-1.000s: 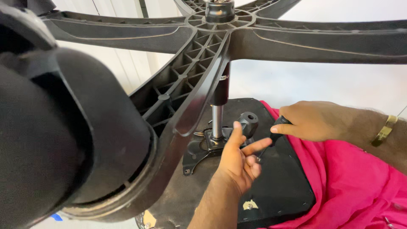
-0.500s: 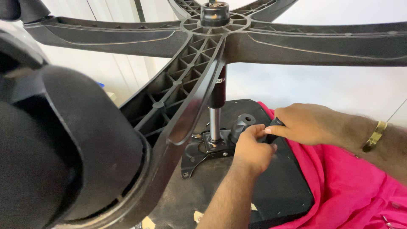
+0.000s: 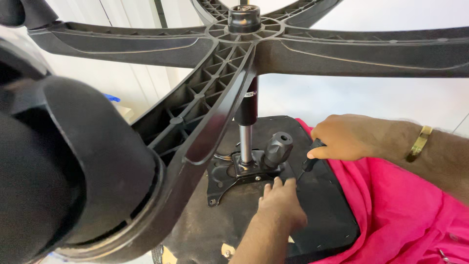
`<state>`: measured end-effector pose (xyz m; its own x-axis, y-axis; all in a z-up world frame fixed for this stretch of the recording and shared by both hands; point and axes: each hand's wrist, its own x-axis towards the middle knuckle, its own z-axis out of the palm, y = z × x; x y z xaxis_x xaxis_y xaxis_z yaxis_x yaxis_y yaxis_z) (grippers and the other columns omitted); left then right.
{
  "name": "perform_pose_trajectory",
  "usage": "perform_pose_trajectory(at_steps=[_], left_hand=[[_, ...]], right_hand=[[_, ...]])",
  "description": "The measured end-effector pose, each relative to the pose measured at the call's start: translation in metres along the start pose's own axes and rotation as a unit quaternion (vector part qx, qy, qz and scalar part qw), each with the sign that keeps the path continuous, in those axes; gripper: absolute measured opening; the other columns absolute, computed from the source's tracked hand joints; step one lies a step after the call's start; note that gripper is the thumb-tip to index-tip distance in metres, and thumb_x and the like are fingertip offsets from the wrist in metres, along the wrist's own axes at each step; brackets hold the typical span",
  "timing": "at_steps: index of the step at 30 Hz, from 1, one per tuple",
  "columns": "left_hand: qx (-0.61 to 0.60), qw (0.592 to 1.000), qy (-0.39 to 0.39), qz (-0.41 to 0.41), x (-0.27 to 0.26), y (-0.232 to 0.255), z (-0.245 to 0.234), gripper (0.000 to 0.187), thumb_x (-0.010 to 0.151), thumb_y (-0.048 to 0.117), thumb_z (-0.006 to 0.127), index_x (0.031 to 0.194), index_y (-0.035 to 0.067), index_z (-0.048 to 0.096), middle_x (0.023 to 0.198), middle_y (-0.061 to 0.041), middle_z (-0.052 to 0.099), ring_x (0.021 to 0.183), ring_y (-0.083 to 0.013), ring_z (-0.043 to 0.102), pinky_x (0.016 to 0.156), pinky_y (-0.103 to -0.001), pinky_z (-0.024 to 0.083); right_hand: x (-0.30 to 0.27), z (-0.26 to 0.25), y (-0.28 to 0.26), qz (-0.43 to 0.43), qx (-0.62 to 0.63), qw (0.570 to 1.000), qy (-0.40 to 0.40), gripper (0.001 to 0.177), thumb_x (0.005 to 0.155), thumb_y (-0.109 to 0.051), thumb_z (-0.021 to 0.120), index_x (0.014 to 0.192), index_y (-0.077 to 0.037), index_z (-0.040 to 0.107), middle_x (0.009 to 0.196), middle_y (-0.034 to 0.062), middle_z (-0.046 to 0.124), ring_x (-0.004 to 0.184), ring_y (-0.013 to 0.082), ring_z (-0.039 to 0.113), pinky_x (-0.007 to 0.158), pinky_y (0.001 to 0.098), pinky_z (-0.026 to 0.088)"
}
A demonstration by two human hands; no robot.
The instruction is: The person uses a screwdriver to tighten screws on the underside of an office chair seat, securing the seat to the chair base. The person rotates the chair to access different screw locations and continues tightening throughout the clip.
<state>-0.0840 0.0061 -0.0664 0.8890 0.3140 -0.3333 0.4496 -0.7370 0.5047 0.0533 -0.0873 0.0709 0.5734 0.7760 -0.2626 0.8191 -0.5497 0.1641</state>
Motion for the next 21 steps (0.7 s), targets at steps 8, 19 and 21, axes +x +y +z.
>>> perform_pose_trajectory(at_steps=[8, 19, 21], left_hand=[[0.156, 0.969, -0.191, 0.014, -0.009, -0.043, 0.037, 0.122, 0.076, 0.049, 0.083, 0.166, 0.039, 0.001, 0.173, -0.006, -0.023, 0.158, -0.0378, -0.023, 0.122, -0.072, -0.004], [0.149, 0.965, -0.215, 0.034, 0.003, -0.055, 0.045, 0.111, 0.083, 0.058, 0.071, 0.165, 0.041, -0.001, 0.172, -0.007, -0.029, 0.157, -0.0346, -0.028, 0.121, -0.071, -0.010], [0.156, 0.963, -0.218, 0.031, 0.004, -0.054, 0.044, 0.111, 0.083, 0.059, 0.070, 0.165, 0.041, -0.003, 0.171, -0.006, -0.030, 0.157, -0.0349, -0.028, 0.121, -0.072, -0.010]], right_hand=[[0.012, 0.010, -0.001, -0.071, 0.048, 0.996, 0.011, 0.050, 0.076, -0.054, 0.078, 0.111, -0.018, 0.078, 0.103, 0.0109, 0.075, 0.098, 0.0326, 0.070, 0.087, 0.0462, 0.054], [0.023, 0.014, 0.006, 0.018, 0.081, 0.997, 0.002, 0.045, 0.081, -0.051, 0.072, 0.102, -0.012, 0.080, 0.090, 0.0132, 0.079, 0.092, 0.0309, 0.075, 0.088, 0.0433, 0.057], [0.024, 0.012, 0.002, 0.029, 0.084, 0.996, 0.008, 0.045, 0.081, -0.050, 0.070, 0.104, -0.012, 0.079, 0.088, 0.0150, 0.078, 0.090, 0.0317, 0.075, 0.087, 0.0439, 0.057]])
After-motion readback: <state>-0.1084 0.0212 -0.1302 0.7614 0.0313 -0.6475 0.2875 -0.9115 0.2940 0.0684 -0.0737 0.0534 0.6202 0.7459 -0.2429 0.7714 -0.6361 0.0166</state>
